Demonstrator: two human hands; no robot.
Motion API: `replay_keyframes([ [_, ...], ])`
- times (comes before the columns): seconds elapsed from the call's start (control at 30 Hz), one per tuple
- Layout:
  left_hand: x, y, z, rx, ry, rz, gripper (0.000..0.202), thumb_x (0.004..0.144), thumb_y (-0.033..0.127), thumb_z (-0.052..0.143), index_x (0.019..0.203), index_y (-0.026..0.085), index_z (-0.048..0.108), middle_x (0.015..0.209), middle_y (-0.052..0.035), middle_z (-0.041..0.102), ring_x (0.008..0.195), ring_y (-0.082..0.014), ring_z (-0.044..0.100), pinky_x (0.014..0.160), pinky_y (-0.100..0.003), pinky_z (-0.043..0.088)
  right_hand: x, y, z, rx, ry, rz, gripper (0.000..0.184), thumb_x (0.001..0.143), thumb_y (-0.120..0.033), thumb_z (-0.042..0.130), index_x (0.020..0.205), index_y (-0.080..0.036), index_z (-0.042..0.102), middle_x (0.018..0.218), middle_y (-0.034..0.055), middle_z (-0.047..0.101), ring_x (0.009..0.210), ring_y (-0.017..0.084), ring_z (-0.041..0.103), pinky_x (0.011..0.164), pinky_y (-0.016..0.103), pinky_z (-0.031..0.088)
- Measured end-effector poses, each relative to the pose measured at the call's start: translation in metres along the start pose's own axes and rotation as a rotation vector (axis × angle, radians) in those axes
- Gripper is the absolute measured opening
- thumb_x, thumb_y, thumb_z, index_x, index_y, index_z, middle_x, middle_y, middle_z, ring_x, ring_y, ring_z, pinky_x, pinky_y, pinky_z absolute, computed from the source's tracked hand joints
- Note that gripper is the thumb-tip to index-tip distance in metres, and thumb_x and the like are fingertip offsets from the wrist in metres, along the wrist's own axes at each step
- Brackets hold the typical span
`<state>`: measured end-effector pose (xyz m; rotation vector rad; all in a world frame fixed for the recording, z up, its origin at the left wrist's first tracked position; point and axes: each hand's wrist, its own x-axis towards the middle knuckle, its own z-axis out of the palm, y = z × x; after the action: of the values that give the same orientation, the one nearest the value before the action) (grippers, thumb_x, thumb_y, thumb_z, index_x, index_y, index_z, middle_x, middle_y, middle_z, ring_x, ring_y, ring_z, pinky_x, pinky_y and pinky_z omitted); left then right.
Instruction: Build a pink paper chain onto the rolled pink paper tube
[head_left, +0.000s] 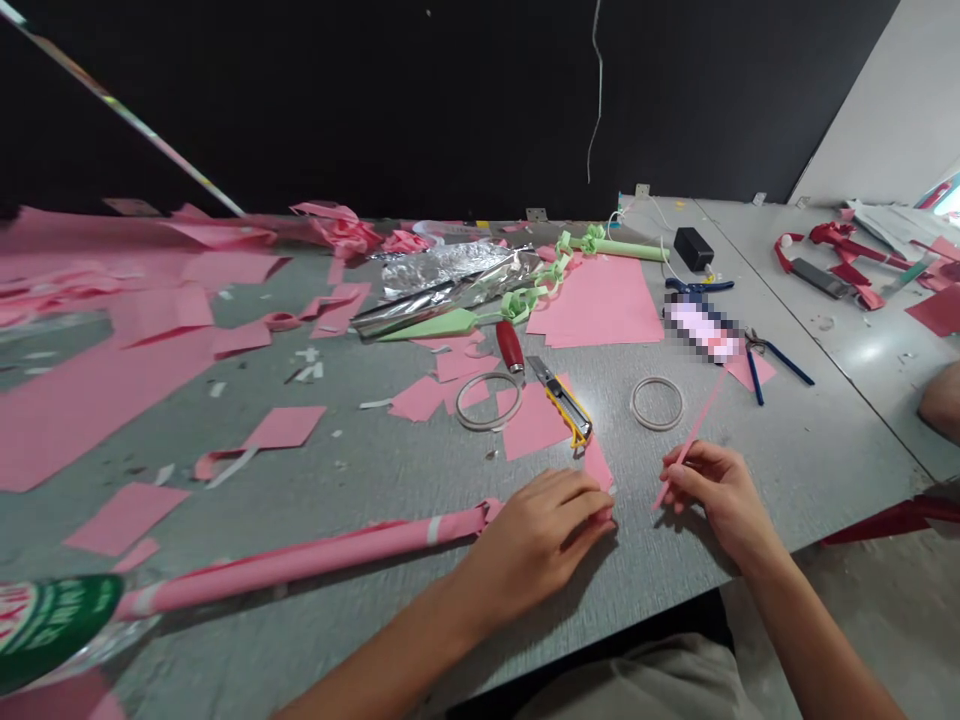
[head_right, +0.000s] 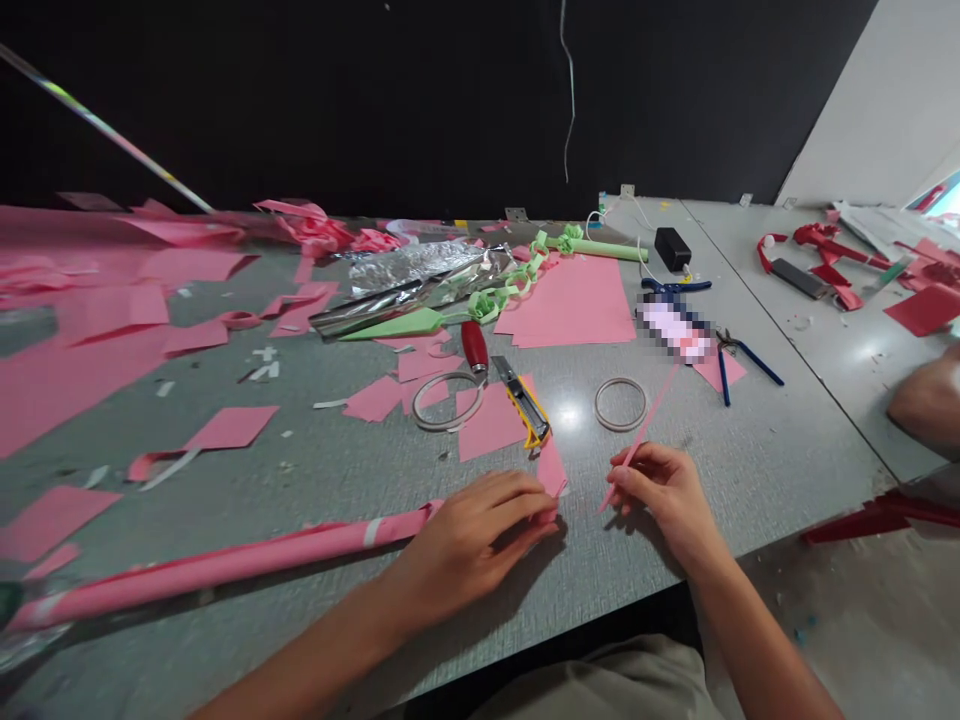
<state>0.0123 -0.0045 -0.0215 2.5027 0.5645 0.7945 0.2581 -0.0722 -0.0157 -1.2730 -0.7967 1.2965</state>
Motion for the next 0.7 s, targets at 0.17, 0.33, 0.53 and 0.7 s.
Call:
replay_keyframes([
  [0.17, -0.001, 0.005, 0.001, 0.114, -0.069, 0.105, 0.013, 0.11, 0.019, 0.055, 0.104, 0.018, 0.067, 0.096, -0.0044, 0.074, 0.083, -0.0215, 0.067, 0.075, -0.035, 0.044, -0.004, -0.003, 0.002, -0.044, 0.026, -0.081, 0.028, 0.082, -0.042, 0.092, 0.085, -0.017, 0.082, 0.086, 0.0077, 0.078, 0.065, 0.014, 0.071, 0.056, 0.023, 0.057],
  [0.33, -0.001, 0.007, 0.002, 0.132, -0.051, 0.093, 0.013, 0.111, 0.023, 0.056, 0.104, 0.019, 0.066, 0.097, -0.0041, 0.073, 0.084, -0.0214, 0.066, 0.077, -0.036, 0.041, -0.003, 0.0, 0.005, -0.076, -0.033, -0.065, 0.031, 0.083, -0.046, 0.091, 0.086, -0.016, 0.082, 0.079, 0.0081, 0.078, 0.064, 0.016, 0.071, 0.059, 0.025, 0.059],
  [0.53, 0.003, 0.012, 0.002, 0.122, 0.036, 0.106, 0.013, 0.109, 0.029, 0.062, 0.102, 0.019, 0.068, 0.094, -0.0033, 0.076, 0.083, -0.0197, 0.065, 0.077, -0.036, 0.039, -0.008, 0.01, -0.003, -0.14, -0.091, -0.115, 0.03, 0.085, -0.047, 0.09, 0.086, -0.017, 0.083, 0.095, 0.0104, 0.078, 0.07, 0.017, 0.071, 0.061, 0.025, 0.058],
  [0.7, -0.005, 0.032, -0.025, -0.096, 0.192, 0.062, 0.034, 0.117, 0.038, 0.043, 0.103, 0.02, 0.068, 0.088, -0.0041, 0.077, 0.082, -0.0175, 0.069, 0.08, -0.036, 0.048, -0.003, 0.02, -0.011, -0.242, -0.069, -0.173, 0.034, 0.091, -0.052, 0.083, 0.087, -0.018, 0.083, 0.1, 0.0111, 0.074, 0.072, 0.019, 0.069, 0.062, 0.027, 0.058],
])
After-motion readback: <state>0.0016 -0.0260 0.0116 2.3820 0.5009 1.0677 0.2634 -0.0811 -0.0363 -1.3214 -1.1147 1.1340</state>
